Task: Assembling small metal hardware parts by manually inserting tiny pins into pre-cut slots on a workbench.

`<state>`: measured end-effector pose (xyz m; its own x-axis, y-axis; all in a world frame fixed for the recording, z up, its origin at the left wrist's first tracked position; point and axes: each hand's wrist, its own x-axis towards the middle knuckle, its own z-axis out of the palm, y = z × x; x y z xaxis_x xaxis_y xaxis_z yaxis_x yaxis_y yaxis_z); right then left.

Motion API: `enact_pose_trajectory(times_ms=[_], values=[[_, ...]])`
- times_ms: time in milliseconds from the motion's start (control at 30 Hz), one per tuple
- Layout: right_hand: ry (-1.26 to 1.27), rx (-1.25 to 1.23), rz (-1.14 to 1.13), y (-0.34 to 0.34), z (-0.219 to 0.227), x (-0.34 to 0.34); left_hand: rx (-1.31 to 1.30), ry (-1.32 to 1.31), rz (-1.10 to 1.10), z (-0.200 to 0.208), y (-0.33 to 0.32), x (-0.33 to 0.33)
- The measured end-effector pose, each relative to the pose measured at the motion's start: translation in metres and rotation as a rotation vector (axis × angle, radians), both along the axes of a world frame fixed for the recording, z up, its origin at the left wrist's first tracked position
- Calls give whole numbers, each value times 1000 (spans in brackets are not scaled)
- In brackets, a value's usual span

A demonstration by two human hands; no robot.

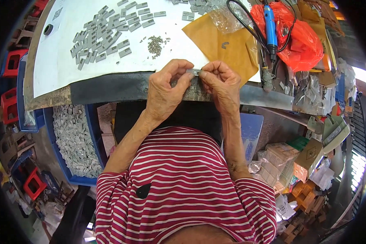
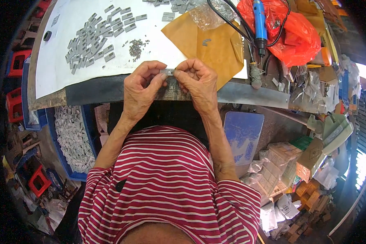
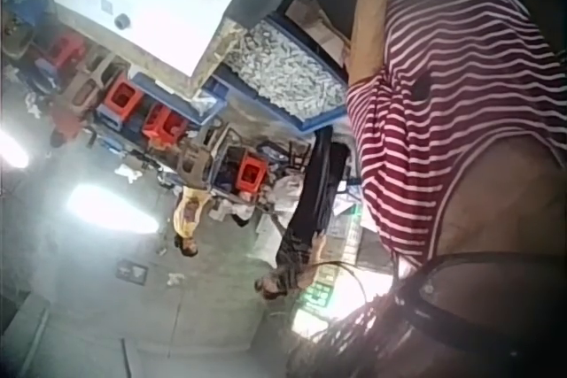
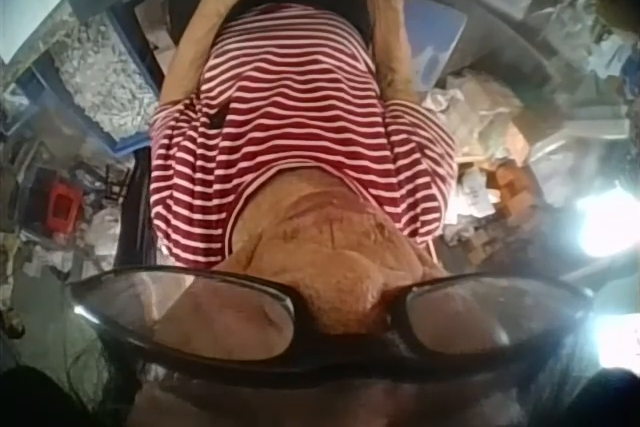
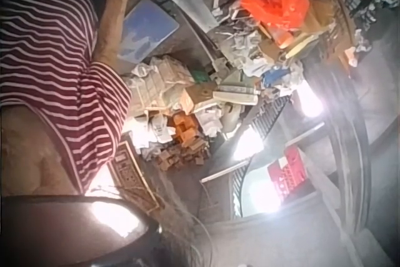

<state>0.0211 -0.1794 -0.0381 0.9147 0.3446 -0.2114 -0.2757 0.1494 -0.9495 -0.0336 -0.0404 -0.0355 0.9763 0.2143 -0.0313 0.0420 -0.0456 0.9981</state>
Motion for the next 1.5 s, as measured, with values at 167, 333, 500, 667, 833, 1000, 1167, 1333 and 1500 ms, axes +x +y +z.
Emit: enact_pose_trajectory(times_ms=[167,333,500,667,833,1000,1167,1333,1500], values=[[2,-16,0,0,1,0,-64,19,-29,1,1,-2],[23,9,19,-1,1,0,-127,-27,10,-2,-2,-2],[76,48,24,4,3,-3,-201,-19,-3,-2,-2,-2],[5,-41,-35,7,3,-7,-169,49,-77,2,2,-1],[-47,-133,-50,6,5,-4,144,-9,-94,6,4,1],[-50,-125,-33,5,6,-1,266,-164,-54,6,4,4],[6,-43,40,1,8,2,310,-164,-98,4,7,5],[25,7,66,2,8,4,304,-118,-83,10,9,4],[26,47,73,1,3,5,298,-130,-65,7,9,5]])
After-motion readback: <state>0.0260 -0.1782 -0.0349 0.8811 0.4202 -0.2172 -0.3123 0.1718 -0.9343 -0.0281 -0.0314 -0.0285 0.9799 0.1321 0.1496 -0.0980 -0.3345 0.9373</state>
